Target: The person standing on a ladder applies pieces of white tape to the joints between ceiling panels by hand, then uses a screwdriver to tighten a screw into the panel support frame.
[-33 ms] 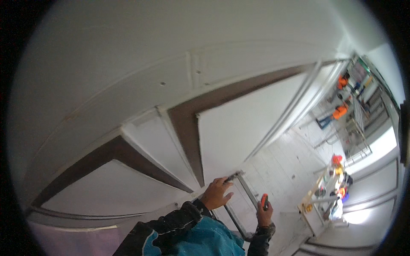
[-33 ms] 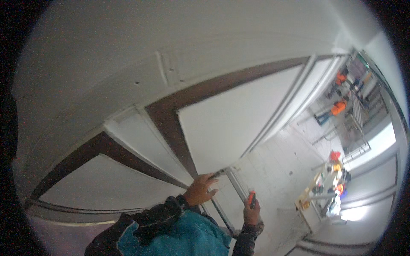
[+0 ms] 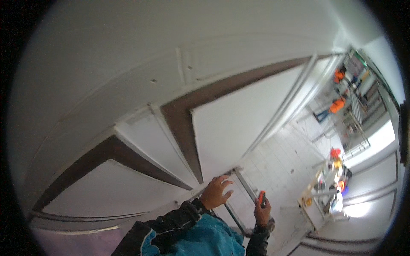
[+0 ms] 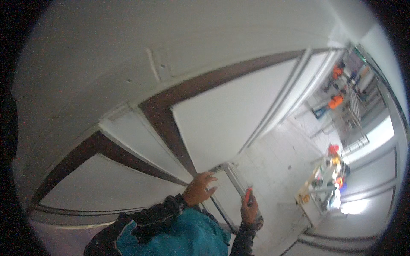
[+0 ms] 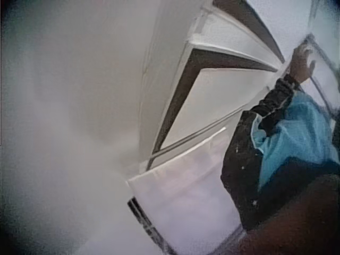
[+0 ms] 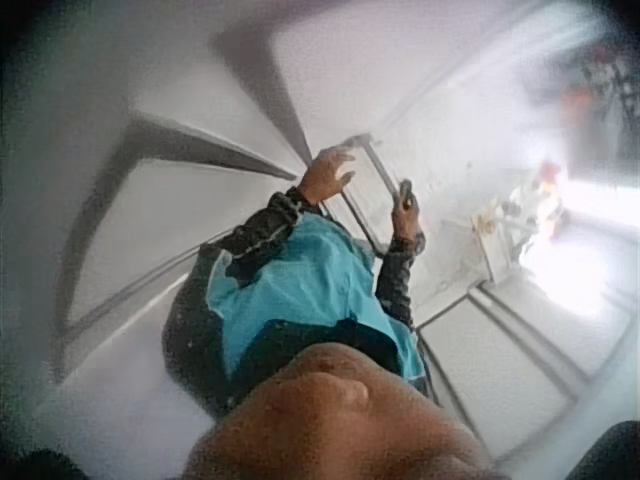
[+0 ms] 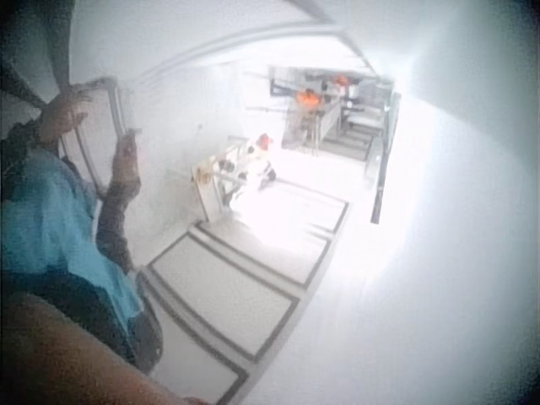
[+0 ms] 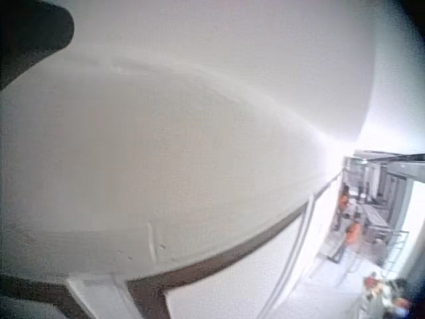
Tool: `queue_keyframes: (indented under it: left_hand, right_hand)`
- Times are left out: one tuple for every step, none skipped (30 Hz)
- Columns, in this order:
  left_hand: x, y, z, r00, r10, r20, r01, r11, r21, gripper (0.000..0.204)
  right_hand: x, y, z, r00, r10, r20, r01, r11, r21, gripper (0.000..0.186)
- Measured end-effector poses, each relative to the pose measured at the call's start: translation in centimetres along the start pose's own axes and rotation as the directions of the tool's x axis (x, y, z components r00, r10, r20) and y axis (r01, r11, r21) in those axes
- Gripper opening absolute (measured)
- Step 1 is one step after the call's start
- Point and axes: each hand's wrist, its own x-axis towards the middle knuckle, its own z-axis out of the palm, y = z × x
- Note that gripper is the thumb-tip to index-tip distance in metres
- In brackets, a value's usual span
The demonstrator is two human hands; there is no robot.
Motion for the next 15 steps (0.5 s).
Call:
queue_keyframes:
  left_hand:
    - [-0.6,0.5,0.3,0.999,-0.012,0.052,0.020,0.985,-0.170,0.042]
    - [-0.9,1.2,0.5,0.996,-0.013,0.093,0.043,0.944,-0.326,0.041]
    - [-1.2,2.3,1.1,0.982,-0.042,0.183,0.115,0.903,-0.414,0.043]
    - [-1.7,3.0,2.4,0.978,-0.025,0.206,0.112,0.899,-0.423,0.043]
    - [-2.5,3.7,3.7,0.929,-0.184,0.320,0.334,0.787,-0.518,0.046]
    - [-3.0,4.2,5.0,0.835,-0.311,0.455,0.540,0.623,-0.566,0.049]
    - [-3.2,3.7,6.6,0.859,-0.208,0.467,0.510,0.413,-0.754,0.059]
    - [-3.6,3.8,6.2,0.851,-0.219,0.477,0.524,0.408,-0.747,0.059]
    - [-3.3,4.2,5.4,0.782,-0.298,0.547,0.619,0.275,-0.735,0.058]
    - [-2.9,4.2,4.4,0.701,-0.372,0.608,0.689,0.133,-0.713,0.057]
    - [-2.4,3.8,3.2,0.640,-0.381,0.667,0.742,0.079,-0.666,0.052]
    - [-2.3,3.1,2.7,0.634,-0.377,0.675,0.748,0.078,-0.659,0.052]
    - [-2.5,2.3,2.2,0.694,-0.321,0.644,0.713,0.184,-0.677,0.045]
    - [-2.7,1.7,2.0,0.738,-0.250,0.626,0.674,0.278,-0.684,0.039]
    - [-3.1,1.1,1.4,0.728,-0.242,0.642,0.686,0.269,-0.676,0.039]
  right_hand:
    - [-1.7,-0.1,0.3,1.000,-0.003,0.000,0.003,0.996,0.087,0.039]
    - [-2.9,-0.9,0.6,0.996,0.049,0.079,-0.062,0.983,0.174,0.040]
    - [-4.1,-1.4,0.5,0.984,0.107,0.145,-0.140,0.958,0.249,0.041]
    - [-4.9,-1.8,0.5,0.981,0.013,0.194,-0.066,0.960,0.271,0.047]
    - [-5.7,-2.3,0.6,0.965,-0.085,0.248,0.007,0.953,0.301,0.054]
    - [-6.5,-3.3,0.6,0.951,-0.121,0.286,0.035,0.957,0.289,0.060]
    - [-7.2,-4.6,1.0,0.932,-0.158,0.325,0.066,0.958,0.278,0.066]
    - [-8.0,-8.3,1.3,0.919,-0.149,0.365,0.036,0.954,0.299,0.072]
    - [-8.1,-8.0,0.9,0.896,-0.161,0.413,0.129,0.986,0.105,0.077]
    - [-8.3,-8.8,0.6,0.897,-0.152,0.415,0.120,0.987,0.102,0.077]
    - [-8.6,-10.3,0.3,0.879,-0.149,0.453,0.141,0.989,0.052,0.074]
    - [-8.7,-11.4,0.0,0.864,-0.141,0.483,0.160,0.987,0.003,0.072]
    - [-8.8,-11.8,-0.2,0.854,-0.185,0.486,0.196,0.980,0.029,0.068]
    - [-8.7,-11.6,-0.5,0.863,-0.164,0.478,0.176,0.984,0.021,0.068]
    - [-8.6,-11.5,-0.7,0.830,-0.177,0.529,0.208,0.978,0.000,0.065]
